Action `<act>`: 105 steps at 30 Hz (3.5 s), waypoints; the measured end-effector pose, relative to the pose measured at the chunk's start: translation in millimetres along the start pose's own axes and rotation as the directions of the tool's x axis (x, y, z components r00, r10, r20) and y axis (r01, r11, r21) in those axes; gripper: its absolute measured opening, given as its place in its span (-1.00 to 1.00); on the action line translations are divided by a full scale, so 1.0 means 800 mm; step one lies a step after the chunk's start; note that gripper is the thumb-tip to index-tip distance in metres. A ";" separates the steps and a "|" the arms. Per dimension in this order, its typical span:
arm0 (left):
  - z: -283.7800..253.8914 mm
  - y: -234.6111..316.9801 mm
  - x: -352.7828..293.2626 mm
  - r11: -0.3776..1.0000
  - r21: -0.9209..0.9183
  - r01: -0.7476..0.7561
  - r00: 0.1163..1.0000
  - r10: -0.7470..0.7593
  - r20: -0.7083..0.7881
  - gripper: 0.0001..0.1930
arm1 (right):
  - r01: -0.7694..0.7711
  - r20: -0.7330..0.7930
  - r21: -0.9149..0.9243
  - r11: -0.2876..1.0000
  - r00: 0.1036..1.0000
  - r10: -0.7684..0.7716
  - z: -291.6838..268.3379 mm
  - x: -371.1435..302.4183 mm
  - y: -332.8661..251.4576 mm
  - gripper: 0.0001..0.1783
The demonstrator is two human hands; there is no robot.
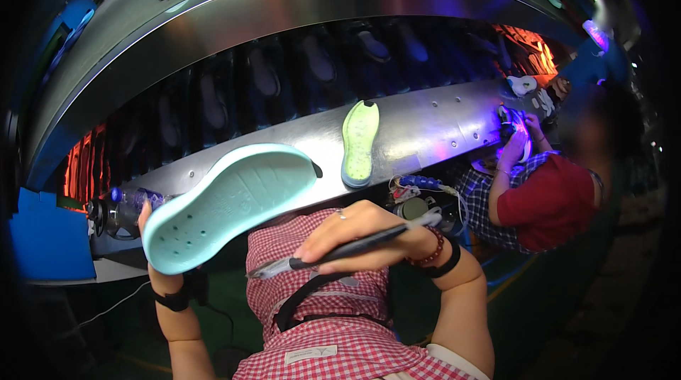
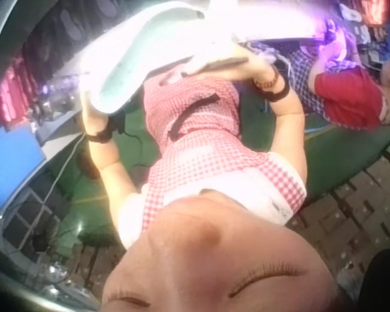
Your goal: Applying liquid adhesive or primer to the interior of rubber shoe soles using a brush on a manufacturing assembly line.
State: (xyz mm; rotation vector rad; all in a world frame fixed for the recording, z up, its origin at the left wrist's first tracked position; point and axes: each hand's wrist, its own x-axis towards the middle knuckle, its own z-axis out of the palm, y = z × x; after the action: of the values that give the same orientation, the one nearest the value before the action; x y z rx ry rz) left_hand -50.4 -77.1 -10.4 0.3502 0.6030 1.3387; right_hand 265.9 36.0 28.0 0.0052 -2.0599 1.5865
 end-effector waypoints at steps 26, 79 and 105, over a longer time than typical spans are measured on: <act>-0.006 -0.169 0.069 0.914 -0.270 -0.302 0.924 0.211 -0.319 -0.09 | -0.437 -0.367 0.172 0.883 0.804 0.469 0.046 0.041 0.099 -0.80; 0.062 -0.124 0.033 0.783 -0.390 -0.485 0.816 0.565 0.120 -0.28 | -0.079 -0.377 0.591 0.803 0.853 0.362 0.091 0.008 0.067 -0.80; 0.043 -0.092 0.044 0.897 -0.129 -0.422 0.901 0.431 0.050 -0.31 | 0.017 -0.087 -0.040 0.999 0.996 -0.021 0.035 0.036 0.039 -0.78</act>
State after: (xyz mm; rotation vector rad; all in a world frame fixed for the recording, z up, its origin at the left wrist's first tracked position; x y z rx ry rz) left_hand 32.3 -54.7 -31.8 0.4559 0.3908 1.7664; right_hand 220.3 29.6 7.0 -0.0579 -2.0171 1.5076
